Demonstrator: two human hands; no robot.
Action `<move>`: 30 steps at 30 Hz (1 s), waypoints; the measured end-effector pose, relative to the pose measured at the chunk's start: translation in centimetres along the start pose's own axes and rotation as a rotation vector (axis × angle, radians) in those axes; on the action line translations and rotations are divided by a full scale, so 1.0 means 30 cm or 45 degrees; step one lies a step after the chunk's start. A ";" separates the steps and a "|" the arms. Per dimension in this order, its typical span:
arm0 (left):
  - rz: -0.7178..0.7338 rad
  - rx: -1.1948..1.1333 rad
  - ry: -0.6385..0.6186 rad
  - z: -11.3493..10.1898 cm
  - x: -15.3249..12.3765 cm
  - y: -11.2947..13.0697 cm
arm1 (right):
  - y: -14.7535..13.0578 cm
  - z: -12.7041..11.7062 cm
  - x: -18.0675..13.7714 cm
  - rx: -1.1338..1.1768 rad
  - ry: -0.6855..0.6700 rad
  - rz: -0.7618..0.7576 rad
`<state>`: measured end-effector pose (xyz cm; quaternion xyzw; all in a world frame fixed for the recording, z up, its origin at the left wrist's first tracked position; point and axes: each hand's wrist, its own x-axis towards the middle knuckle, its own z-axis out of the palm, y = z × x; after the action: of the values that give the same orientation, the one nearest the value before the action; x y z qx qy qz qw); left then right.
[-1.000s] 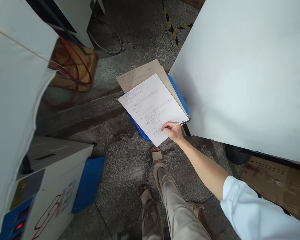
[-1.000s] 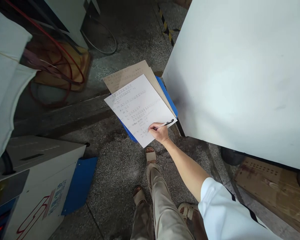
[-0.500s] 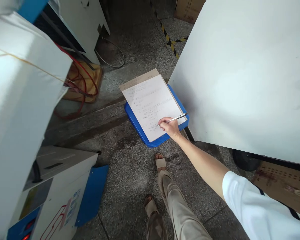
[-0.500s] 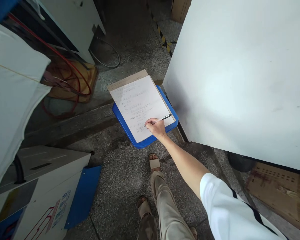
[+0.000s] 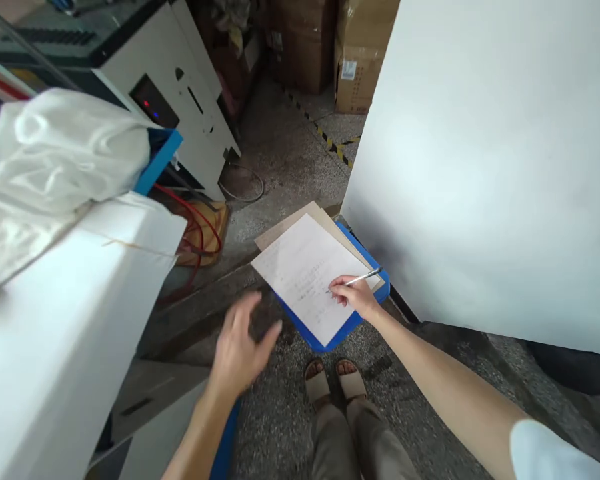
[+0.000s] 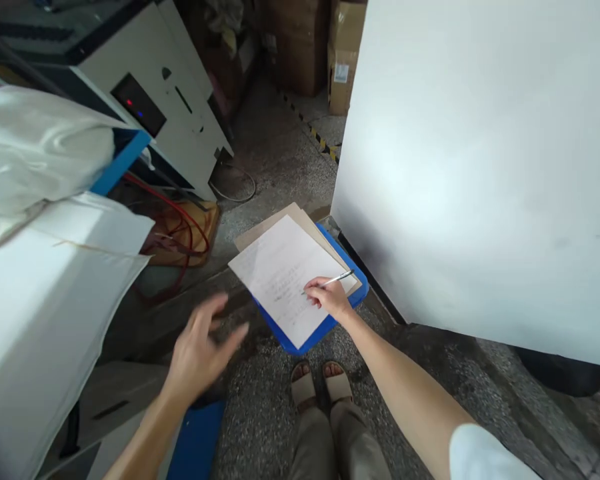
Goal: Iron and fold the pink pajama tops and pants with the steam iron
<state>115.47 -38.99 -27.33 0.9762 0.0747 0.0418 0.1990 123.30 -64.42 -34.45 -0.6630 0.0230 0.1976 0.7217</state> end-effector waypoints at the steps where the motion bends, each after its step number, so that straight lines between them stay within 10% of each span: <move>1: -0.032 -0.026 0.025 0.020 0.118 0.002 | 0.008 0.000 -0.003 0.002 -0.003 -0.001; 6: -0.128 -0.099 -0.444 0.149 0.576 0.013 | 0.036 -0.012 -0.042 0.087 0.086 -0.033; 12: 0.100 0.182 -0.515 0.162 0.650 0.078 | 0.011 -0.024 -0.087 0.072 0.004 0.024; 15: 0.140 0.160 -0.446 0.126 0.626 0.123 | 0.008 -0.016 -0.058 0.150 0.057 0.013; 19: -0.107 0.033 0.084 0.153 0.453 0.170 | 0.011 0.009 0.014 0.163 0.157 -0.078; 25: -0.467 0.073 0.082 0.326 0.156 0.226 | -0.050 -0.003 0.025 -0.110 0.063 -0.253; 30: -0.326 0.195 0.118 0.350 0.094 0.210 | -0.047 -0.174 -0.095 -0.941 0.700 -0.941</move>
<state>120.21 -48.27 -34.32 0.9681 0.2107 0.0552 0.1239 122.31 -70.25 -32.89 -0.8614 -0.0937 -0.2512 0.4315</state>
